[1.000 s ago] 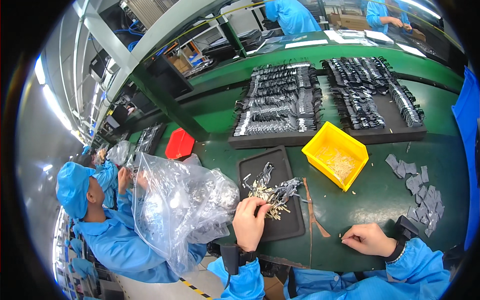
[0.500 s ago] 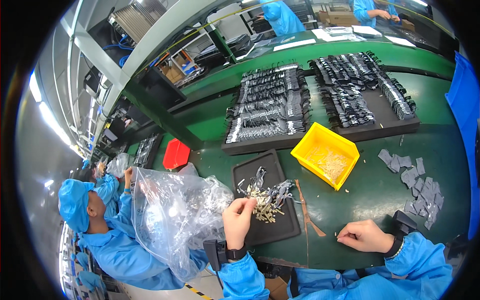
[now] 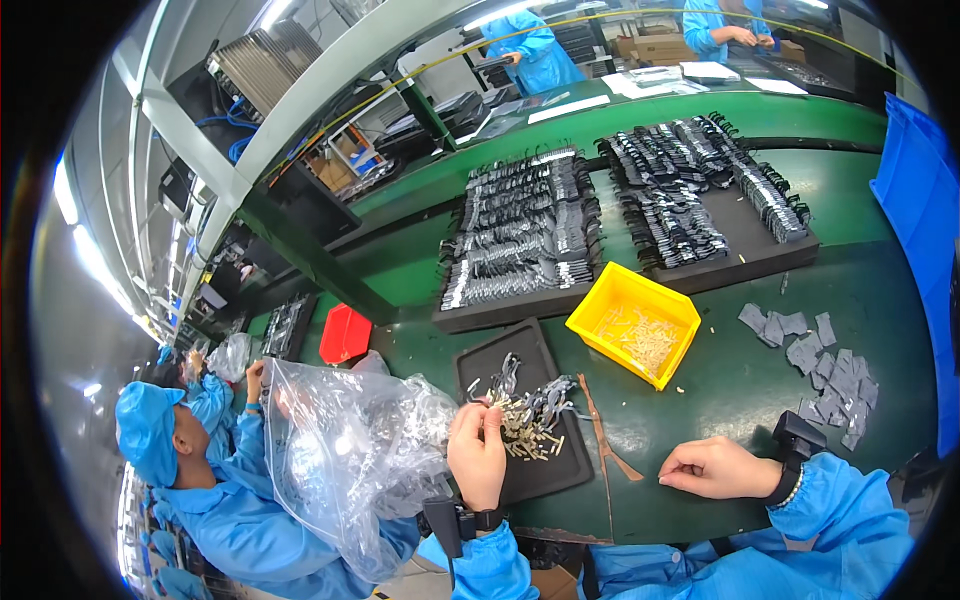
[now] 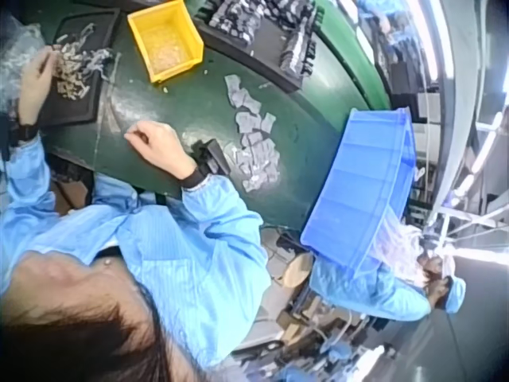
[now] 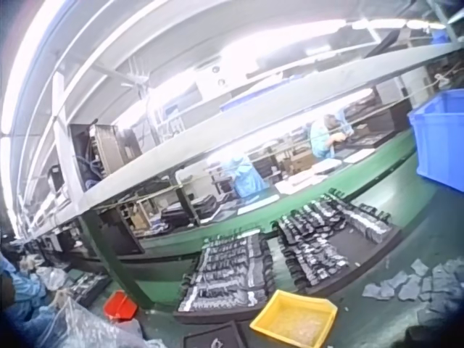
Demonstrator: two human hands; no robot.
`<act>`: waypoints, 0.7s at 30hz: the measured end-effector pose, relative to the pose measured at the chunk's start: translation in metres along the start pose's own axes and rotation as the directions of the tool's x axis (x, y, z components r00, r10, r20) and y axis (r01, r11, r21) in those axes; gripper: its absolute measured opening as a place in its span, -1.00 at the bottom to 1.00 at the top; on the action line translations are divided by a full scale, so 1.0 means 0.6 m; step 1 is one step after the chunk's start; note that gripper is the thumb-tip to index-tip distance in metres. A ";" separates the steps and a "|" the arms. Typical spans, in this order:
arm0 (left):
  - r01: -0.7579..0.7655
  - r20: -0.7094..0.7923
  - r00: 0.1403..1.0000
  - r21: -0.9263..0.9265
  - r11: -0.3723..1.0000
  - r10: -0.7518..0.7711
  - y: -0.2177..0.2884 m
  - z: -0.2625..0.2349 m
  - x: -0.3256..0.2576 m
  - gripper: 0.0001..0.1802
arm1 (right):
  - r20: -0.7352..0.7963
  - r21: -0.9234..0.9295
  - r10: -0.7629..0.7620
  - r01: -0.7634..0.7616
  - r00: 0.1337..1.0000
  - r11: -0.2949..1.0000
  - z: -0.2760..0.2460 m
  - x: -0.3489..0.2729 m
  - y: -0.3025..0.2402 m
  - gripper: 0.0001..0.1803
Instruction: Assembling small plastic and metal components on a factory production line.
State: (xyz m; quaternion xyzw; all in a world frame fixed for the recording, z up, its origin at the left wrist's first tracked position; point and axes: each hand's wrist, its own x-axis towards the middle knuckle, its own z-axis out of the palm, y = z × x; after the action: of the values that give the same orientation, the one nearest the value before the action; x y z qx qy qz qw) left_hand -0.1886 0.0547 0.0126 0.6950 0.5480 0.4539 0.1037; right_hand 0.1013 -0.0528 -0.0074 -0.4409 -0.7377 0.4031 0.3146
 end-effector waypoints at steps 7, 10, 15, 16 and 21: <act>0.012 0.447 0.886 -0.283 0.959 0.120 0.151 0.020 -0.028 -0.91 | -0.133 0.472 0.072 -0.001 0.989 0.881 -0.026 0.028 -0.036 -0.68; -0.194 0.519 0.770 -0.362 0.912 0.370 0.185 0.063 -0.037 -0.89 | -0.145 0.435 0.025 0.041 0.989 0.899 -0.050 0.039 -0.051 -0.76; -0.119 0.539 0.739 -0.485 0.867 0.403 0.201 0.103 -0.006 -0.85 | -0.387 0.289 0.011 0.109 0.922 0.951 -0.076 0.047 -0.060 -0.93; -0.082 0.545 0.738 -0.514 0.854 0.398 0.202 0.108 0.001 -0.86 | -0.393 0.289 0.004 0.120 0.919 0.950 -0.081 0.052 -0.062 -0.92; 0.585 0.733 0.658 -0.642 0.495 0.174 0.181 0.138 0.015 -0.88 | -0.515 0.581 0.193 0.175 0.835 0.795 -0.102 0.090 -0.062 -0.88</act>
State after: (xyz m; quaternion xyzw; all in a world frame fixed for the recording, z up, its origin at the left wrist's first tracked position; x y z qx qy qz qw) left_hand -0.0546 0.0504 0.0401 0.5901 0.2547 0.3295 0.6916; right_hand 0.1143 0.0048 0.0601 -0.4166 -0.4445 0.4750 0.6350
